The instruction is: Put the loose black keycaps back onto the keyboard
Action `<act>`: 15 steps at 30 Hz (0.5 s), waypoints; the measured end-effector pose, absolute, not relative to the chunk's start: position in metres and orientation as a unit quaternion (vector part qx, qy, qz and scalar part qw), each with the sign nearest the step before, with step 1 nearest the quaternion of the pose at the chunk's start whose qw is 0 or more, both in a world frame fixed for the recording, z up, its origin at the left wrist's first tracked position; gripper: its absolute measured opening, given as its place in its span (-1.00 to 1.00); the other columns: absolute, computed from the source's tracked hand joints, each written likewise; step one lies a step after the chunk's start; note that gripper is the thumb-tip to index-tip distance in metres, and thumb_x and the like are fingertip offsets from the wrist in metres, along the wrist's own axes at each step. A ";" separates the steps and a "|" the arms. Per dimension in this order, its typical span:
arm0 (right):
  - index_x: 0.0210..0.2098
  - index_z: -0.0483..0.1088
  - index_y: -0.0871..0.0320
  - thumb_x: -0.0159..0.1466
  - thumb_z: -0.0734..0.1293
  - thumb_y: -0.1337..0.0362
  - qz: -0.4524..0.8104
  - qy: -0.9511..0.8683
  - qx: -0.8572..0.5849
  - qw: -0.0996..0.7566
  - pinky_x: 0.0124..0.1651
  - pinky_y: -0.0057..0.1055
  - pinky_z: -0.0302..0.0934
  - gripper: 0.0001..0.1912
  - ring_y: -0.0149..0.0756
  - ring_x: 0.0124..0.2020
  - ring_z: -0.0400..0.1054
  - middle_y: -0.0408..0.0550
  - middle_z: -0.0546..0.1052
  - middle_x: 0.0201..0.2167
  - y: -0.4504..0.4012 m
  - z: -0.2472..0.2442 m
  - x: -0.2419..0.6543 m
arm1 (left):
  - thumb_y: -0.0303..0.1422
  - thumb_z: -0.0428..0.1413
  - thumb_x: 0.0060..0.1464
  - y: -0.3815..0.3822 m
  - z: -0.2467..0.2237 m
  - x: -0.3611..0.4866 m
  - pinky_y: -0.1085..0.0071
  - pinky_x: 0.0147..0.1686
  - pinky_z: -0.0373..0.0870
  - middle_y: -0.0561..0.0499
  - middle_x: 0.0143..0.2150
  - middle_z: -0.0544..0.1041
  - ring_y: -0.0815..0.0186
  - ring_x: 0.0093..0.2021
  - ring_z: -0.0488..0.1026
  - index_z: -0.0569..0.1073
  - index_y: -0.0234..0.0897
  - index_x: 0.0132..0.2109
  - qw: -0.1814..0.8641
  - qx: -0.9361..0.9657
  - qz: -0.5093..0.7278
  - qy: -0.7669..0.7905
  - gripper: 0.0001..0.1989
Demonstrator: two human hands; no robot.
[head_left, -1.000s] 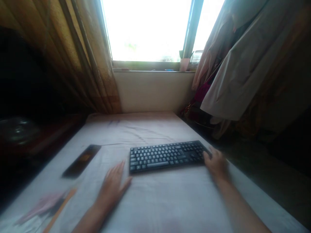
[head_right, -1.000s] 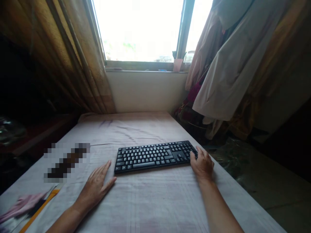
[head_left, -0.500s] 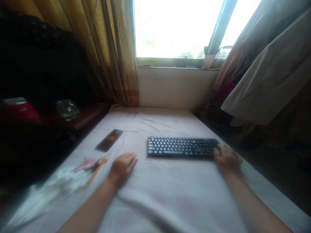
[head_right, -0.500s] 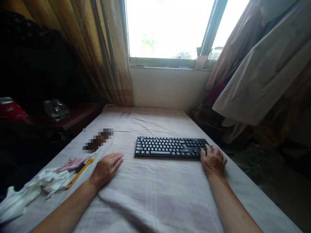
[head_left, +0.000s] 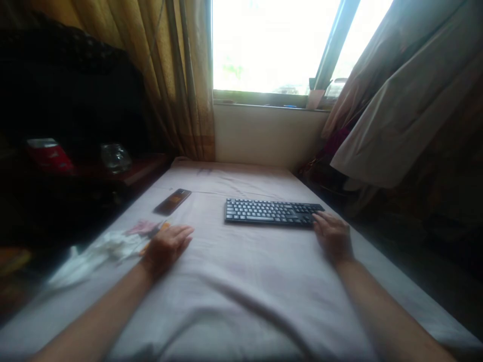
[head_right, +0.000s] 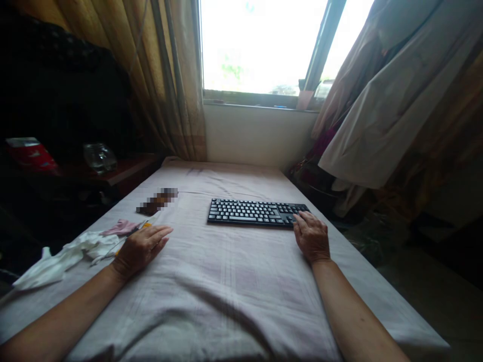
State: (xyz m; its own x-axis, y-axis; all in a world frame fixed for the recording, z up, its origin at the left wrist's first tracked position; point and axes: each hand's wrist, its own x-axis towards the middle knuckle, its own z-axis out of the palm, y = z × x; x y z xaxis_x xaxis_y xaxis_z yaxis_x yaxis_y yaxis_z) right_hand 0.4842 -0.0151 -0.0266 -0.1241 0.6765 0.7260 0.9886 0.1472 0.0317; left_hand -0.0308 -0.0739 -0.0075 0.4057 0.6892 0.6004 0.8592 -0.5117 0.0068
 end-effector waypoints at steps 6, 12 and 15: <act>-0.03 0.49 0.22 0.37 0.12 0.24 -0.257 -0.685 -0.609 0.306 0.14 -0.11 0.10 -0.62 -0.01 0.10 0.34 0.18 0.54 0.02 -0.007 -0.031 0.496 | -0.24 -0.12 0.31 -0.086 -0.007 -0.049 0.09 -0.05 0.48 -0.18 -0.03 0.62 0.05 -0.08 0.58 0.55 -0.22 0.01 0.148 -0.820 -0.241 -0.498 -0.61; 0.01 0.48 0.23 0.35 0.14 0.26 -0.235 -0.674 -0.628 0.310 0.13 -0.07 0.11 -0.62 0.03 0.11 0.32 0.19 0.53 0.03 -0.005 -0.034 0.497 | -0.11 -0.05 0.24 -0.043 0.001 -0.024 -0.06 0.27 0.12 -0.13 0.14 0.54 -0.01 0.20 0.40 0.54 -0.16 0.05 0.059 -0.871 -0.154 -0.463 -0.59; 0.01 0.49 0.21 0.35 0.15 0.26 -0.229 -0.676 -0.631 0.305 0.13 -0.07 0.12 -0.63 0.04 0.11 0.32 0.18 0.53 0.03 -0.008 -0.032 0.495 | -0.05 -0.11 0.28 -0.035 -0.004 0.019 -0.08 0.25 0.14 -0.25 0.25 0.42 -0.05 0.26 0.33 0.42 -0.26 0.21 0.014 -0.882 -0.125 -0.454 -0.46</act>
State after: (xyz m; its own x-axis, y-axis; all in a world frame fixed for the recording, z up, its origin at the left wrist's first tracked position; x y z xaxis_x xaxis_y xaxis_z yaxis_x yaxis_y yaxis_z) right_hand 0.4952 -0.0080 -0.0317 -0.0187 0.7130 0.7009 0.9923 0.0990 -0.0743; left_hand 0.0194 -0.0351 -0.0043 0.5571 0.7971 0.2329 0.8041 -0.5878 0.0883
